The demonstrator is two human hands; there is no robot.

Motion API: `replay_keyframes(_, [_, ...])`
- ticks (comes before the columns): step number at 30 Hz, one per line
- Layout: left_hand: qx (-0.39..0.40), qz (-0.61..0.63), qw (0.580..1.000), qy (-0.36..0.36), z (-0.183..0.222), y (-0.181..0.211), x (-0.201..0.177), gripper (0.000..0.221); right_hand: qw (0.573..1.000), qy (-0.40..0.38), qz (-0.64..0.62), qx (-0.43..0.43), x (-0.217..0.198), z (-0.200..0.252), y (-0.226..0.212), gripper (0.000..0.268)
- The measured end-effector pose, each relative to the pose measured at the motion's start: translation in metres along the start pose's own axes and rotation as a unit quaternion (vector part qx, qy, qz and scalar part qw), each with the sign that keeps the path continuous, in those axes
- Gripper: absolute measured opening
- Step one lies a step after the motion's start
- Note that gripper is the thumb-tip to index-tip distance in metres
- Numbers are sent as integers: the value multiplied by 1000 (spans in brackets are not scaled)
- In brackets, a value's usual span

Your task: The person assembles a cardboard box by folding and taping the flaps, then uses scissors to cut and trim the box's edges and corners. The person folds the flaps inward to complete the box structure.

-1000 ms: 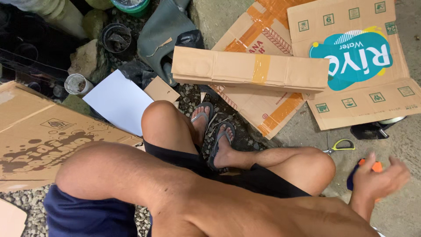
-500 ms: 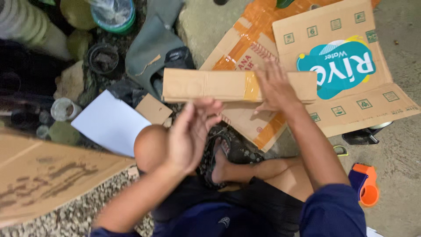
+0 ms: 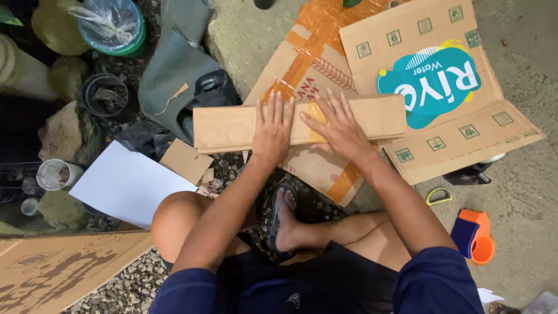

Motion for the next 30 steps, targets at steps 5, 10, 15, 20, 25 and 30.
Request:
replay_keyframes(5, [4,-38,997,66,7,0,6,85,997,58,34,-36,-4,7,-11,82])
replay_keyframes(10, [40,-44,996,72,10,-2,-11,99,999,21,2,25,-9,-5,12,119])
replay_keyframes(15, [110,-13,994,-2,15,-40,-25,150,999,-18,-11,43,-13,-11,22,125])
replay_keyframes(20, [104,38,994,21,10,-40,-35,133,1000,-28,-2,8,-35,-16,54,125])
replay_keyframes(25, [101,69,991,54,-18,-14,-45,136,999,-5,11,30,-43,-8,81,123])
replay_keyframes(30, [112,-3,990,90,-24,-7,-50,141,997,15,63,32,-30,-19,69,142])
Point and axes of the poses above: each hand's wrist, its own z-axis away from the middle knuckle, its own x-axis out of the palm, y = z × x, the point moved 10 cm from there along -z, towards the middle knuckle, and after that the axes turned 15 degrees about -y, right-handed, at the moved point
